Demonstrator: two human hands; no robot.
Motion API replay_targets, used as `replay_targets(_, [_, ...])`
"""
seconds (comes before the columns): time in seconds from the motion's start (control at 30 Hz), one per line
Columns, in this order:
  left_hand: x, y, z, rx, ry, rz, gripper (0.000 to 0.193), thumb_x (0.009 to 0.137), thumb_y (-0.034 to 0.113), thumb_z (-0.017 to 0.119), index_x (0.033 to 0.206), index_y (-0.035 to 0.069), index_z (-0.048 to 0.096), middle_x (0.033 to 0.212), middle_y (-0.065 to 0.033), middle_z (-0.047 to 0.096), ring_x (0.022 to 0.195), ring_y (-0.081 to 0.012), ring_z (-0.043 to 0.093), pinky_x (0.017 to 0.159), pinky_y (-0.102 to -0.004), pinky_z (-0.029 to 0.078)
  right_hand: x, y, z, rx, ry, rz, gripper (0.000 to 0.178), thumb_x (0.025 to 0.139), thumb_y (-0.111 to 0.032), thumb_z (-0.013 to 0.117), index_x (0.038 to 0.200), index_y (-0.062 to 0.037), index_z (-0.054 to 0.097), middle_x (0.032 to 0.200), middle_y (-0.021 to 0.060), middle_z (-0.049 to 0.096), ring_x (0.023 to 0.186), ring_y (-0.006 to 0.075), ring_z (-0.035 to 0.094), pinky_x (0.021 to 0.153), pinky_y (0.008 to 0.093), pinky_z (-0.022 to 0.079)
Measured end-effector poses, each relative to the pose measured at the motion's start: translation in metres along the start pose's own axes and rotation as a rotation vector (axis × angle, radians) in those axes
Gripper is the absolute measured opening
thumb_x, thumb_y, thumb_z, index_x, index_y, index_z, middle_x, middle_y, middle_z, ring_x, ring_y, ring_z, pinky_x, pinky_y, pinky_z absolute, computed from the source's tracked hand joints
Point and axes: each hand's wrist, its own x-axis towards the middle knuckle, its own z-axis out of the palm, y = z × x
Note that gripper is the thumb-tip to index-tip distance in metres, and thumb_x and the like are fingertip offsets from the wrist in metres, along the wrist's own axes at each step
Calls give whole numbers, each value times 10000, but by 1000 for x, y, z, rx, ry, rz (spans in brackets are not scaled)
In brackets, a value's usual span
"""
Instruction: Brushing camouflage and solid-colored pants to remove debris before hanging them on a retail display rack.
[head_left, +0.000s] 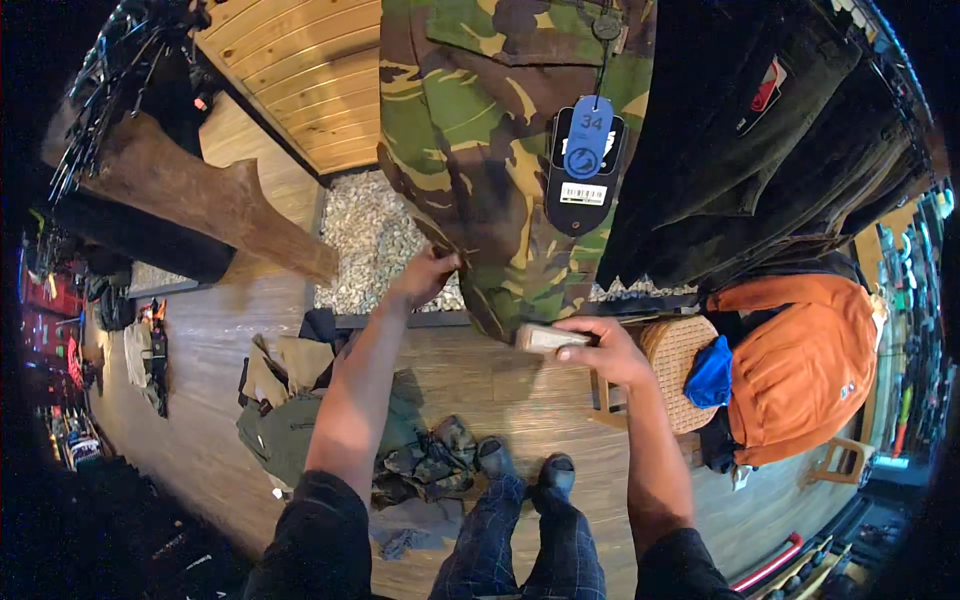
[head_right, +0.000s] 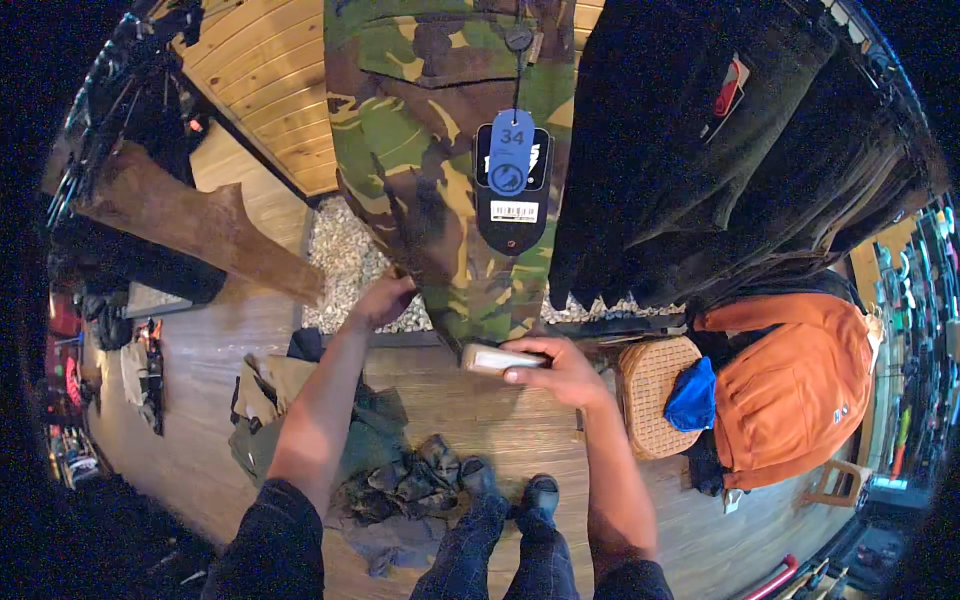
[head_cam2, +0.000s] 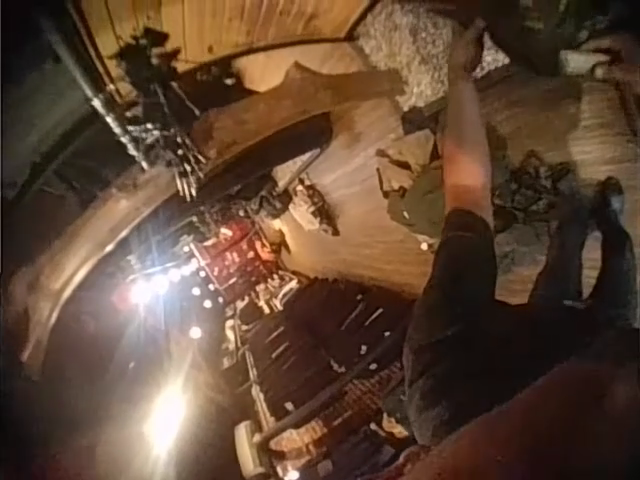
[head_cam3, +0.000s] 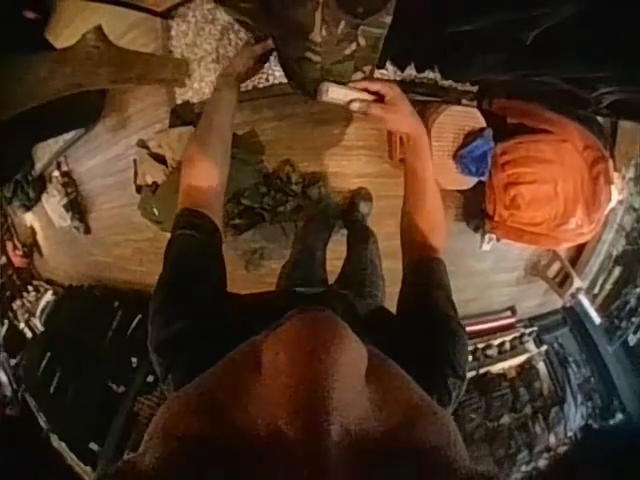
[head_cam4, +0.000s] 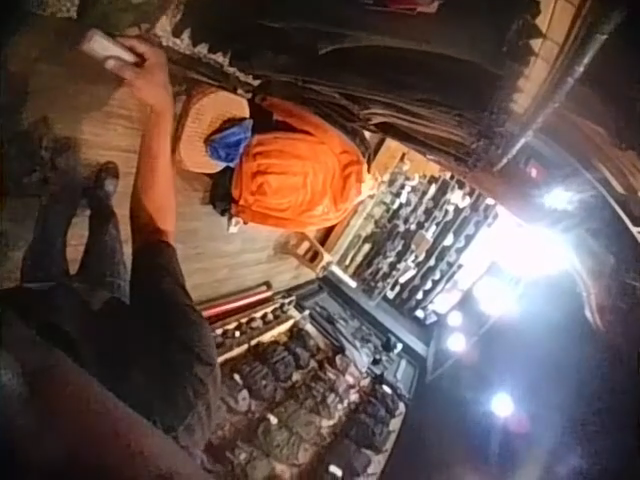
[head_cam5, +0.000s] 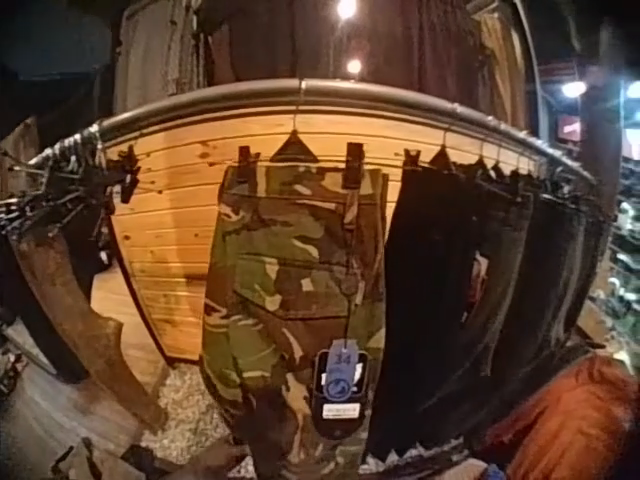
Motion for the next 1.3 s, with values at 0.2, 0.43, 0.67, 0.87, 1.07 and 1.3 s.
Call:
replay_targets(0.2, [-49, 7, 63, 459, 255, -148, 504, 859, 173, 766, 1276, -4, 545, 1217, -59, 636, 1114, -183, 568, 1013, -350, 431, 1, 35, -45, -260, 550, -283, 333, 835, -88, 735, 1151, -7, 668, 1201, 123, 624, 1144, 224, 546, 942, 324, 444])
replay_targets(0.43, [-89, 25, 87, 301, 344, -298, 456, 922, 269, 707, 1261, -3, 567, 1217, -60, 635, 1079, -155, 564, 948, -313, 448, 27, -36, 61, -443, 377, -524, 325, 792, -97, 756, 1094, -9, 675, 1099, 94, 619, 987, 244, 598, 824, 324, 491])
replay_targets(0.67, [-110, 17, 92, 238, 302, -149, 416, 933, 282, 694, 1253, 42, 580, 1123, -24, 669, 1004, -130, 593, 873, -312, 484, 68, -65, 43, -539, 726, -664, 144, 805, -12, 708, 947, -30, 698, 973, 131, 614, 858, 264, 608, 743, 326, 492])
replay_targets(0.87, [-154, 49, 113, 267, 294, -160, 381, 929, 282, 700, 1204, 36, 605, 1050, -22, 685, 946, -119, 602, 829, -293, 488, 69, -100, 84, -764, 748, -719, 140, 802, -96, 744, 935, -56, 724, 1004, 140, 632, 914, 294, 623, 788, 387, 516])
replay_targets(1.07, [-177, 25, 124, 54, 249, -51, 292, 940, 225, 680, 1150, 28, 637, 1008, 6, 682, 903, -76, 582, 802, -270, 473, 64, -145, 130, -1005, 458, -701, 254, 758, -161, 765, 993, -83, 710, 999, 106, 649, 875, 322, 641, 754, 416, 528])
replay_targets(1.3, [-202, 70, 145, -95, 237, 35, 286, 936, 154, 671, 1188, 28, 625, 1090, 12, 661, 971, -92, 590, 862, -282, 468, 16, -243, 32, -861, 1197, -711, 341, 784, -214, 785, 1072, -47, 712, 1247, 161, 540, 1148, 336, 512, 920, 399, 460])
